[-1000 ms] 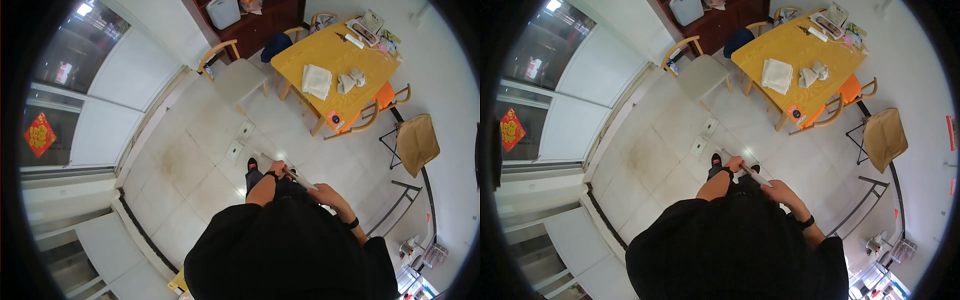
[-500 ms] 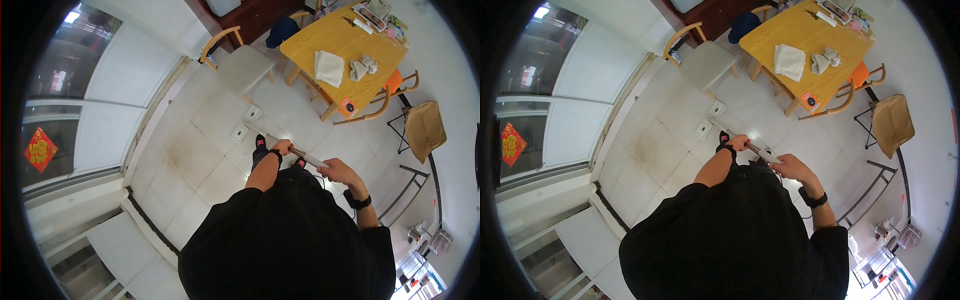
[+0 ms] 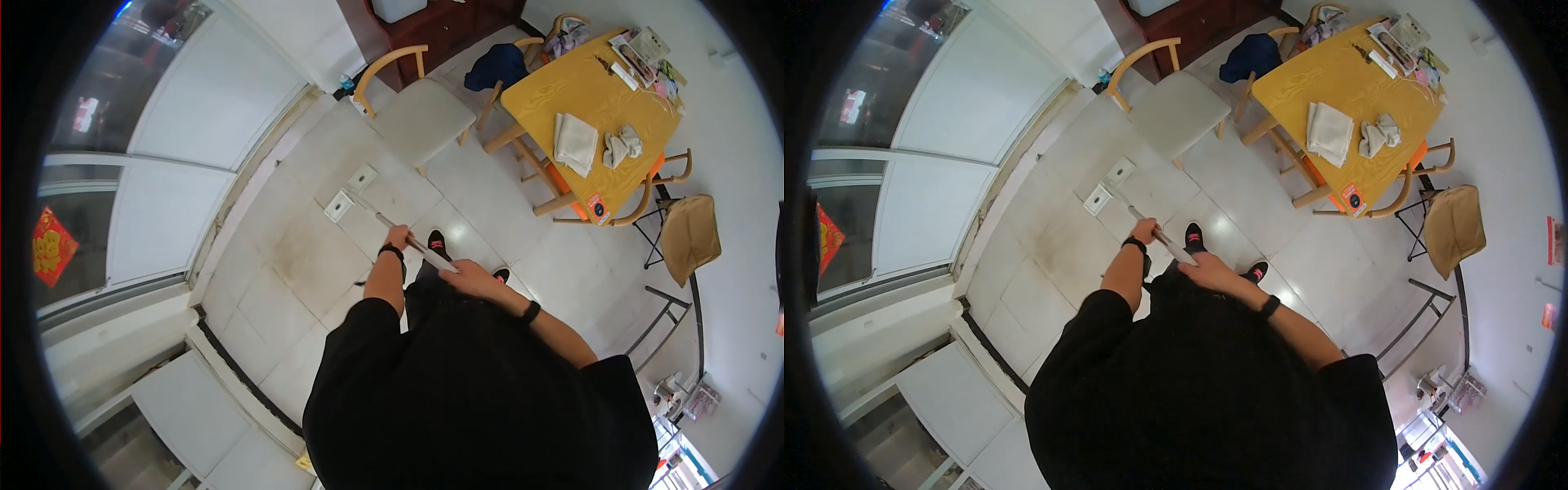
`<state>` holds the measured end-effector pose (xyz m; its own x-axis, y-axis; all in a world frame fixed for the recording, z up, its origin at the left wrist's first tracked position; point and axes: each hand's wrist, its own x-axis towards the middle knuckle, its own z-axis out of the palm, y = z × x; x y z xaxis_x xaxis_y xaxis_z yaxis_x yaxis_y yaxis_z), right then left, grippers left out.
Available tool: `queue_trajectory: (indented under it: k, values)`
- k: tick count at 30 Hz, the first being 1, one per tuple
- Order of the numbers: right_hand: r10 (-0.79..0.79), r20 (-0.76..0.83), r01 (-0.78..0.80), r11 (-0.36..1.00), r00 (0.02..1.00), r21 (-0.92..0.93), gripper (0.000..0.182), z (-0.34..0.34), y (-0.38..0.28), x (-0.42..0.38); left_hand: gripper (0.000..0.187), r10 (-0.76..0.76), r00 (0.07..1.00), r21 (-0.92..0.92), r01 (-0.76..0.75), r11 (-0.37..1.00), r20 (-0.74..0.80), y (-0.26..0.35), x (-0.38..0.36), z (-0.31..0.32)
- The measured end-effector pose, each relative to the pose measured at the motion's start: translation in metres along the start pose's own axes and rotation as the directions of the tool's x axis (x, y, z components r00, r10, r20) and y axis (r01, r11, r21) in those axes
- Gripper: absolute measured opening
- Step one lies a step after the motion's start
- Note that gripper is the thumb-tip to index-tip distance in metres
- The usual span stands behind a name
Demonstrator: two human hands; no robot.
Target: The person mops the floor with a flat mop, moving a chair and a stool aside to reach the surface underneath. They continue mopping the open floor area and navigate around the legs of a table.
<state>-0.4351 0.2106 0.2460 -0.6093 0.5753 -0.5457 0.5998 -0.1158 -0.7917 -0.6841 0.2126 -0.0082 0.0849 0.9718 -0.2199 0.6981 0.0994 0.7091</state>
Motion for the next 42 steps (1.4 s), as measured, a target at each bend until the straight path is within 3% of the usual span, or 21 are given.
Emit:
queue_trajectory:
  k: [2,3,6,7,8,9,12,15,17,21,23,25,29,31,33,36,40,42]
  values:
    - [-0.011,-0.025,0.009,0.997,1.000,-0.074,0.044,0.020,-0.006,0.026,0.014,-0.234,0.972,-0.171,0.231,0.958,0.001,0.003,-0.001,-0.027]
    - [-0.037,-0.059,0.028,0.990,0.998,-0.141,0.044,0.025,-0.011,0.034,0.014,-0.237,0.971,-0.175,0.233,0.956,0.000,-0.003,-0.004,-0.032]
    - [0.005,-0.024,-0.009,0.986,1.000,-0.164,0.044,0.023,-0.019,0.040,0.015,-0.032,0.996,-0.160,0.018,0.987,-0.088,-0.012,-0.007,-0.036]
    - [-0.001,-0.040,-0.005,0.987,0.999,-0.163,0.044,0.017,-0.023,0.036,0.016,-0.083,0.995,-0.240,0.069,0.968,-0.048,-0.015,-0.007,-0.030]
    - [0.048,0.092,-0.037,0.992,0.995,-0.119,0.042,0.004,-0.028,0.034,0.017,0.050,0.990,-0.023,-0.054,0.998,-0.134,-0.022,-0.006,-0.014]
    - [0.094,0.241,-0.077,0.994,0.966,-0.079,0.040,-0.002,-0.028,0.028,0.018,-0.007,0.995,-0.022,0.005,1.000,-0.100,-0.012,-0.009,-0.013]
    - [0.105,0.239,-0.097,0.994,0.965,-0.045,0.041,-0.012,-0.020,0.016,0.015,-0.050,0.994,-0.175,0.033,0.984,-0.096,0.016,-0.017,-0.012]
    - [0.135,0.248,-0.165,0.981,0.959,0.106,0.043,-0.017,-0.015,0.011,0.015,-0.092,0.993,-0.138,0.081,0.987,-0.071,0.034,-0.017,-0.016]
    - [0.137,0.256,-0.165,0.982,0.957,0.095,0.044,-0.033,-0.031,-0.002,0.015,-0.001,0.995,-0.039,-0.003,0.999,-0.095,0.055,-0.021,-0.024]
    - [0.115,0.300,-0.137,0.989,0.947,0.051,0.041,-0.057,-0.024,-0.016,0.015,-0.008,0.993,-0.028,0.005,1.000,-0.114,0.079,-0.020,-0.015]
    - [0.087,0.326,-0.102,0.994,0.941,0.030,0.038,-0.067,-0.005,-0.023,0.019,-0.120,0.992,-0.013,0.120,0.993,-0.028,0.100,-0.021,-0.005]
    - [0.064,0.353,-0.069,0.998,0.933,0.001,0.035,-0.087,0.012,-0.037,0.018,-0.132,0.990,-0.019,0.131,0.991,-0.050,0.115,-0.017,0.016]
    - [0.025,0.454,-0.093,0.987,0.890,0.130,0.029,-0.133,0.066,-0.066,0.019,-0.115,0.991,-0.073,0.109,0.991,-0.075,0.133,-0.003,0.084]
    - [-0.012,0.507,-0.102,0.975,0.862,0.196,0.028,-0.161,0.095,-0.082,0.019,-0.129,0.990,-0.044,0.127,0.991,-0.051,0.179,0.009,0.092]
    - [-0.070,0.400,-0.087,0.928,0.914,0.362,0.026,-0.197,0.102,-0.113,0.021,-0.081,0.994,0.019,0.083,0.996,-0.070,0.205,0.019,0.112]
    - [0.013,0.347,-0.130,0.940,0.938,0.317,0.024,-0.242,0.124,-0.129,0.022,-0.065,0.990,-0.047,0.060,0.997,-0.122,0.239,0.046,0.148]
    - [-0.017,0.351,-0.097,0.947,0.936,0.305,0.025,-0.282,0.129,-0.170,0.023,-0.082,0.988,-0.207,0.054,0.977,-0.134,0.282,0.060,0.195]
    - [0.016,0.227,-0.111,0.904,0.974,0.413,0.030,-0.294,0.129,-0.198,0.024,-0.065,0.983,-0.050,0.057,0.997,-0.169,0.301,0.068,0.225]
